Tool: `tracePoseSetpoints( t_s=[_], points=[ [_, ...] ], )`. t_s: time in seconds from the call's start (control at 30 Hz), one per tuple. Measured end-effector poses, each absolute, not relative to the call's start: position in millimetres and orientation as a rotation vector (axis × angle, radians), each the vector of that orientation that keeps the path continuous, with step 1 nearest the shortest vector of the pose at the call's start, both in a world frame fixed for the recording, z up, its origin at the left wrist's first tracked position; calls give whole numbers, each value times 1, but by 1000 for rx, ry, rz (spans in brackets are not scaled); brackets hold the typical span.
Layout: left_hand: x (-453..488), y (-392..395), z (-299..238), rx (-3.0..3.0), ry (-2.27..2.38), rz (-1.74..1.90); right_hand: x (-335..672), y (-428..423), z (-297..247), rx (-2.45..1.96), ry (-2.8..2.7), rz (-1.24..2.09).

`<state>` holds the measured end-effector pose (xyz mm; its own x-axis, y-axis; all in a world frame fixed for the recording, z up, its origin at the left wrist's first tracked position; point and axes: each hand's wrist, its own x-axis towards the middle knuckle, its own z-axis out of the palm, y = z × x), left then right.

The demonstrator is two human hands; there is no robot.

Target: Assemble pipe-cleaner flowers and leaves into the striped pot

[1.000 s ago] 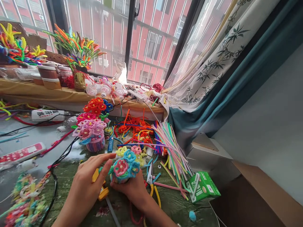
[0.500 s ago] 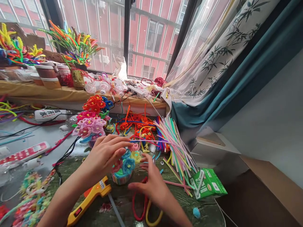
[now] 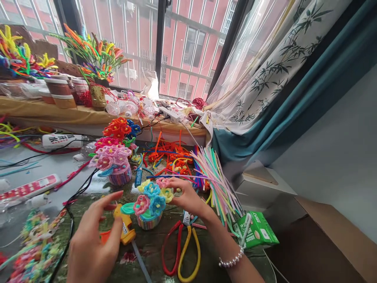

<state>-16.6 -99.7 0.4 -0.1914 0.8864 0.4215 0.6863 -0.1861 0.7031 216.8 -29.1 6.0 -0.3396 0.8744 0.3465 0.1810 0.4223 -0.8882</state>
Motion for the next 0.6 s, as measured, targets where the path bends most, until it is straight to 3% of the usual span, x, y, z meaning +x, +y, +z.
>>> tracePoseSetpoints(
  t_s=[0.13,0.37,0.6],
  points=[
    [-12,-110,-35,1786,1804,1136,210,-20,1,-881,-1788,939],
    [2,-121,-23,1828,2100,1270,204,-15,0,-842,-1877,881],
    [14,-126,-62,1713,2082,1134,199,-16,4,-783,-1901,954]
  ],
)
